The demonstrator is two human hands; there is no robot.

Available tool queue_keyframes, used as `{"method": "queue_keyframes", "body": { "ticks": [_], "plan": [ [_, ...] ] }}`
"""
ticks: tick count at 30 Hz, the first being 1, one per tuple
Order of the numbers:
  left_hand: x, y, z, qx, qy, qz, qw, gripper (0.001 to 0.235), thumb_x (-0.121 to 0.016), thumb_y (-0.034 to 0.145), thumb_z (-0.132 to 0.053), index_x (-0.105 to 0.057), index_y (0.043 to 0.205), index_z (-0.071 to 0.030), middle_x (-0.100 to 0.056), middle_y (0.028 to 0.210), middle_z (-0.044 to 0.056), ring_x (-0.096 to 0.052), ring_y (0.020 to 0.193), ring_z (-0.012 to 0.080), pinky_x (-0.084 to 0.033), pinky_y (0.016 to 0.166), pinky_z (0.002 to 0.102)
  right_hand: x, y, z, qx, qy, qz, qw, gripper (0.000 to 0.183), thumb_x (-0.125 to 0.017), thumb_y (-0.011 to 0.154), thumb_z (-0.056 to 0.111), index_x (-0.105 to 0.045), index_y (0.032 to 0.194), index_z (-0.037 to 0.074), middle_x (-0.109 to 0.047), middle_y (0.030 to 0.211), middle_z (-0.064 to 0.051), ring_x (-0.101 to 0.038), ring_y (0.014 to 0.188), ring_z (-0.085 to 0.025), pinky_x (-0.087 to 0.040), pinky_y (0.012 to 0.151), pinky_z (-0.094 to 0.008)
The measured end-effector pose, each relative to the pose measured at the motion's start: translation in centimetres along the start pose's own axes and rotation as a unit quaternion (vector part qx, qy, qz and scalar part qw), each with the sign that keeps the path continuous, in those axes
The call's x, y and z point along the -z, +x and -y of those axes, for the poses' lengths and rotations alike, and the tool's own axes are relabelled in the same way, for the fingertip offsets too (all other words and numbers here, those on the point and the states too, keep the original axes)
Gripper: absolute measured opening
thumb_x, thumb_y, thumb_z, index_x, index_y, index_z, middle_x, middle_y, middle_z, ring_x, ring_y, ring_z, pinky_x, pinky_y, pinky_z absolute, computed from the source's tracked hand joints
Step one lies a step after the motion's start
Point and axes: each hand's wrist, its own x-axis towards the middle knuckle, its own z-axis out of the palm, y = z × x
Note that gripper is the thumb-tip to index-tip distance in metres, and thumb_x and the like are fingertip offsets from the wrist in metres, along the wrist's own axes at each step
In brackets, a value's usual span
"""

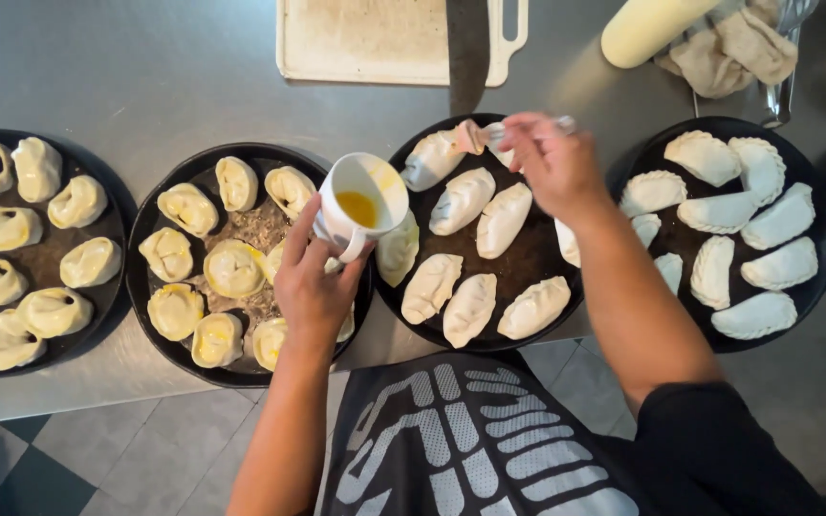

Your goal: The person holds a white mug containing a yellow liquid in the left hand and uses a pink silicone brush in the right hand to apply the liquid onto the tops of raw dough pieces arranged on multiple black trays. The person systematically brushes each piece of dough across the trays.

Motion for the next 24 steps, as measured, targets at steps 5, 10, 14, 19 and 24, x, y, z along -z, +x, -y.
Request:
{"method": "queue_keyframes", "body": {
  "ticks": [5,10,14,19,24],
  "plan": [
    [1.7,0.1,0.5,0.019,0.002,0.000,1.000,0.044,-0.093,0.082,-0.028,-0.056,0.070,-0.007,-0.069,0.139,0.004,-0.074,0.112,0.0329,-0.062,0.082,0.036,-4.3,-0.4,4.6,0.063,-0.082,0.066,0.992,0.018,-0.065,0.105,0.012,-0.071,0.110,-0.003,-0.072,0.081,-0.021,-0.071,0.069,-0.036,-0.058,0.063,-0.044],
    [2.6,-0.7,2.0,0.014,-0.007,-0.022,1.000,0.043,-0.096,0.079,-0.022,-0.057,0.068,-0.007,-0.071,0.137,0.009,-0.073,0.114,0.0346,-0.061,0.088,0.038,-7.0,-2.7,3.7,0.085,-0.077,0.109,0.987,0.019,-0.062,0.104,0.021,-0.070,0.116,0.008,-0.070,0.081,-0.012,-0.072,0.074,-0.034,-0.059,0.066,-0.040],
    [3.5,-0.6,1.7,0.018,-0.029,-0.026,0.999,0.044,-0.097,0.078,-0.018,-0.056,0.067,-0.006,-0.071,0.135,0.013,-0.073,0.114,0.0369,-0.061,0.088,0.040,-5.8,-2.3,2.7,0.020,0.007,0.107,0.994,0.023,-0.058,0.106,0.021,-0.072,0.113,0.005,-0.072,0.076,-0.012,-0.071,0.068,-0.031,-0.058,0.067,-0.040],
    [4.1,-0.9,1.5,0.035,-0.057,-0.031,0.997,0.041,-0.100,0.073,-0.018,-0.061,0.066,-0.007,-0.072,0.134,0.014,-0.073,0.113,0.0372,-0.062,0.087,0.039,-3.0,-0.5,-2.8,-0.008,-0.059,0.053,0.997,0.021,-0.056,0.105,0.015,-0.072,0.117,0.010,-0.075,0.075,-0.003,-0.073,0.070,-0.027,-0.057,0.071,-0.038],
    [5.1,-0.6,0.3,0.021,-0.080,-0.038,0.996,0.041,-0.098,0.074,-0.012,-0.059,0.065,-0.004,-0.071,0.133,0.019,-0.073,0.112,0.0367,-0.065,0.075,0.031,-4.8,-0.9,-3.2,0.099,-0.187,0.027,0.977,0.017,-0.064,0.107,0.022,-0.074,0.113,0.010,-0.072,0.072,-0.004,-0.071,0.068,-0.028,-0.058,0.066,-0.037]
  ]
}}
